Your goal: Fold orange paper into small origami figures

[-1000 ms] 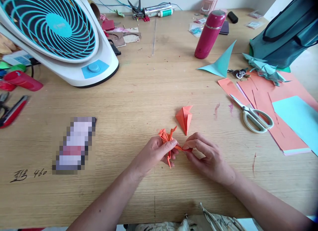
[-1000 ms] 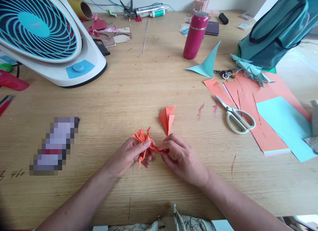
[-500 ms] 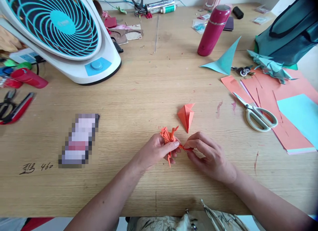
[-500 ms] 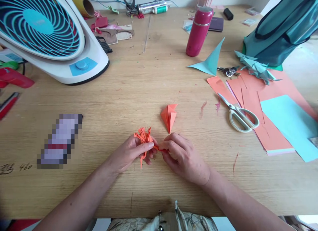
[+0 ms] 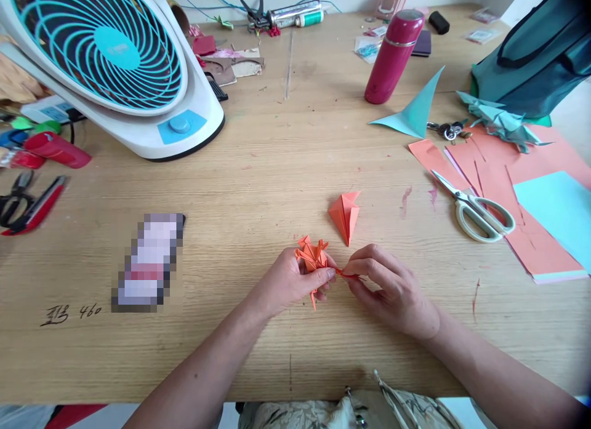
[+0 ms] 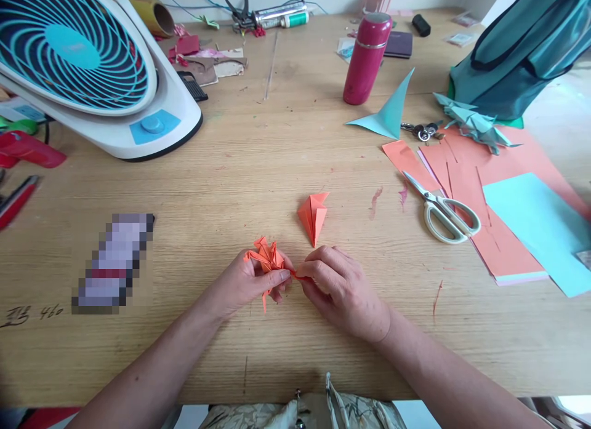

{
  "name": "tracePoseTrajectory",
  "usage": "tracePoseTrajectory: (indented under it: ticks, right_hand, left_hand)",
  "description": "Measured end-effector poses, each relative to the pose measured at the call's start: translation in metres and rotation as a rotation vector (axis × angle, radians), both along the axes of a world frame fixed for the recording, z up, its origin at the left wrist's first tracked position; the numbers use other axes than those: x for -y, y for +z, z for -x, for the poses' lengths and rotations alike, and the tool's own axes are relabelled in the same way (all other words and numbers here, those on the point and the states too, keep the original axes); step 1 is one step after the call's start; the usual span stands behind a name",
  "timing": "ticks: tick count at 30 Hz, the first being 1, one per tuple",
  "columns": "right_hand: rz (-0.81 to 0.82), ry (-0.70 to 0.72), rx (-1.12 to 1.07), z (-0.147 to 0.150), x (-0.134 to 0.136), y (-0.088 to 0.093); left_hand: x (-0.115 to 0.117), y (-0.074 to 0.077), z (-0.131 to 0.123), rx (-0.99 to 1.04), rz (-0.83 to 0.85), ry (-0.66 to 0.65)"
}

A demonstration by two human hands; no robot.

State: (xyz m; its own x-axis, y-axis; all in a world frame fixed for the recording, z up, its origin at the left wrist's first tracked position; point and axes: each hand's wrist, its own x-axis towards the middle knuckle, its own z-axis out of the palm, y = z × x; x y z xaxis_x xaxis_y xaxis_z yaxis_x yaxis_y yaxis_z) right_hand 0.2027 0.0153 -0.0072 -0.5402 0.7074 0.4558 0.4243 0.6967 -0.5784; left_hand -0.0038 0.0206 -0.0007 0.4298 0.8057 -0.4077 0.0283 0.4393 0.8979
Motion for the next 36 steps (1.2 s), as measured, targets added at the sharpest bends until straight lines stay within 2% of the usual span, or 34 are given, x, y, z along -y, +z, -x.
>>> tracePoseTrajectory:
  ticks: [16, 29, 36]
  right_hand:
    - [-0.065, -0.091, -0.034, 0.005, 0.004, -0.003]
    - [0.008, -0.125, -0.122, 0.006, 0.006, -0.003]
    - [0.150, -0.166, -0.279, 0.012, 0.007, -0.005]
  left_hand:
    - [0.003, -0.001, -0.006, 0.022, -0.008, 0.063]
    - [0.006, 0.001, -0.008, 0.064, -0.075, 0.134]
    - [0.010, 0.006, -0.009, -0.067, -0.177, 0.152]
